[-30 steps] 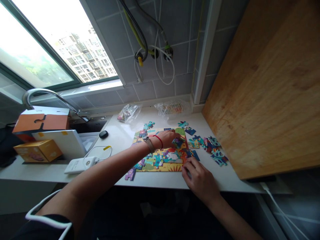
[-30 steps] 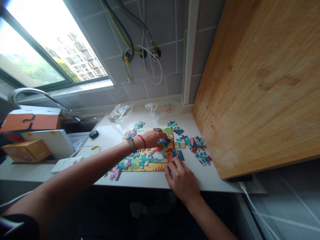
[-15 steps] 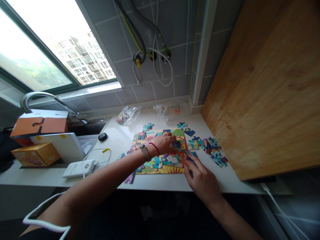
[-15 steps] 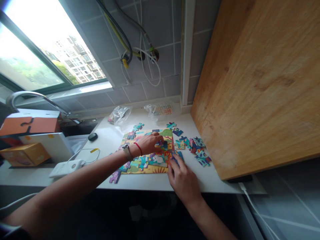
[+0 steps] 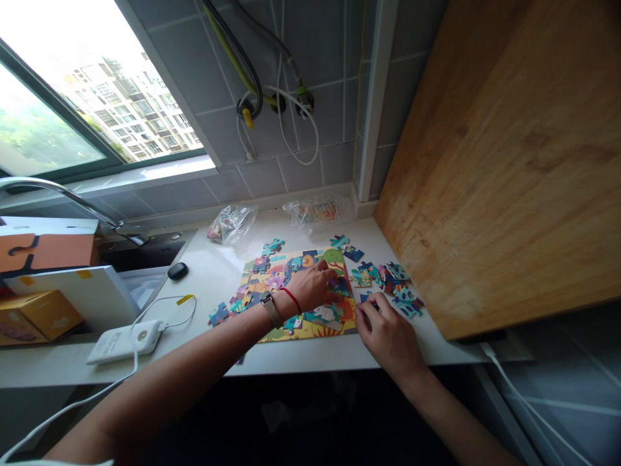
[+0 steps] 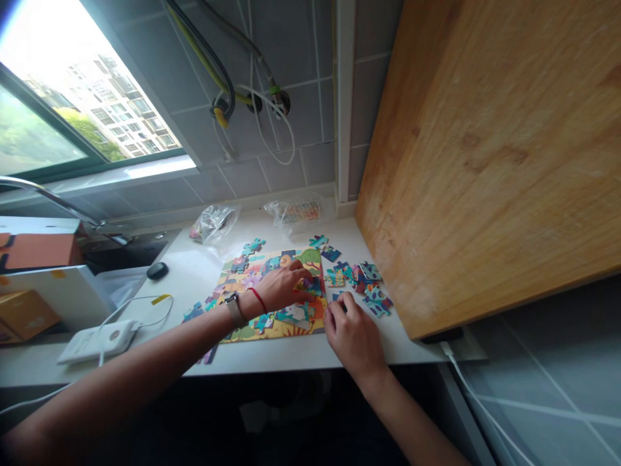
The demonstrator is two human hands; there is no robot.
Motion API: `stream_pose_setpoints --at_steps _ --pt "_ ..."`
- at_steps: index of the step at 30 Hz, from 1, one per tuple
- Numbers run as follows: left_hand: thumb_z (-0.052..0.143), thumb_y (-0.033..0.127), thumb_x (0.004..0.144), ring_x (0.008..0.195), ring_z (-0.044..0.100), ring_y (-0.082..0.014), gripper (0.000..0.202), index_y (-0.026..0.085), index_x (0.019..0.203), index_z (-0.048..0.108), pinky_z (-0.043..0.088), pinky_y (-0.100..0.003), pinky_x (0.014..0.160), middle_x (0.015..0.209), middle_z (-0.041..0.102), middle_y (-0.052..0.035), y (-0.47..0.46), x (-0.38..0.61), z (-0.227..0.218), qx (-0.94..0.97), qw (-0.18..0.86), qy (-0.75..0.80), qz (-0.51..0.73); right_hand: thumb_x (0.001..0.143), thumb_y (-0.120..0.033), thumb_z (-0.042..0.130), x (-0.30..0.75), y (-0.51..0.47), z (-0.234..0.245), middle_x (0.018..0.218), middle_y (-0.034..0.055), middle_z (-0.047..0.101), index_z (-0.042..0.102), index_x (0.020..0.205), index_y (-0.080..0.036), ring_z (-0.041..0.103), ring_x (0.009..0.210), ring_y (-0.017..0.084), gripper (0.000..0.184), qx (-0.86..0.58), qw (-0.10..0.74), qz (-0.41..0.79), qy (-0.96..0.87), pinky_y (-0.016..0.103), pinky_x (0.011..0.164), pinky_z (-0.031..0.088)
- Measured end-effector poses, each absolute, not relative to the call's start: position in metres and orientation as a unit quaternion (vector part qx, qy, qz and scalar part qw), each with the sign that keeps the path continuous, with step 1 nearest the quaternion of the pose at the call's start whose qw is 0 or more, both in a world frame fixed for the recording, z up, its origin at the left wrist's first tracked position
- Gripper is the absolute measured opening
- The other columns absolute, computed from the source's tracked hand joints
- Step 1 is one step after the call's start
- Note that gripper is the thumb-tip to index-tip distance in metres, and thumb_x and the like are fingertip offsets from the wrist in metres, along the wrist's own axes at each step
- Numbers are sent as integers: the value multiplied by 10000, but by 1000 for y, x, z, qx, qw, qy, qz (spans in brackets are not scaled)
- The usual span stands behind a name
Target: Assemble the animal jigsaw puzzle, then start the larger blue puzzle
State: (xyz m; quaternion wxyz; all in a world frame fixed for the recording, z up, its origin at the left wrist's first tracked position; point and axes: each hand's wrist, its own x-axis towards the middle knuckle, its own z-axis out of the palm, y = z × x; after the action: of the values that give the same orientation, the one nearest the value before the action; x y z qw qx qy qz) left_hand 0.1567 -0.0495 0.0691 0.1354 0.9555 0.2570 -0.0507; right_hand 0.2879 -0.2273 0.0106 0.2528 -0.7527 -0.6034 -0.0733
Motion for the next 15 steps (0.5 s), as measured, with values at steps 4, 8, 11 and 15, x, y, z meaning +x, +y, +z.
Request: stream_pose_setpoints --at_steps 4,8,11,15 --pt "762 507 922 977 736 -251 465 228 1285 681 602 -340 797 1273 635 -89 -53 159 65 956 143 250 -44 1015 -249 552 289 -226 8 988 55 668 718 947 -208 657 733 165 183 -759 259 -56 -595 294 634 409" --pt "755 433 940 987 729 -245 394 204 1251 673 607 -353 830 1233 658 -90 -54 150 59 956 165 242 -8 1017 -248 544 288 -227 8 959 53 657 706 954 -209 646 752 170 179 -759 259 -56 -594 295 643 393" --pt "757 397 944 1047 709 -257 388 210 1270 663 607 -388 895 1249 659 -102 -59 130 54 967 167 190 35 1015 -241 543 288 -227 8 937 49 662 695 940 -211 644 769 175 172 -761 254 -56 -594 297 657 387" --pt "707 429 983 1279 623 -296 366 256 1302 662 537 -486 1093 1389 650 -98 -71 94 44 981 159 97 61 1015 -240 544 288 -227 7 926 44 672 686 945 -217 643 786 182 161 -758 251 -53 -599 298 680 388"
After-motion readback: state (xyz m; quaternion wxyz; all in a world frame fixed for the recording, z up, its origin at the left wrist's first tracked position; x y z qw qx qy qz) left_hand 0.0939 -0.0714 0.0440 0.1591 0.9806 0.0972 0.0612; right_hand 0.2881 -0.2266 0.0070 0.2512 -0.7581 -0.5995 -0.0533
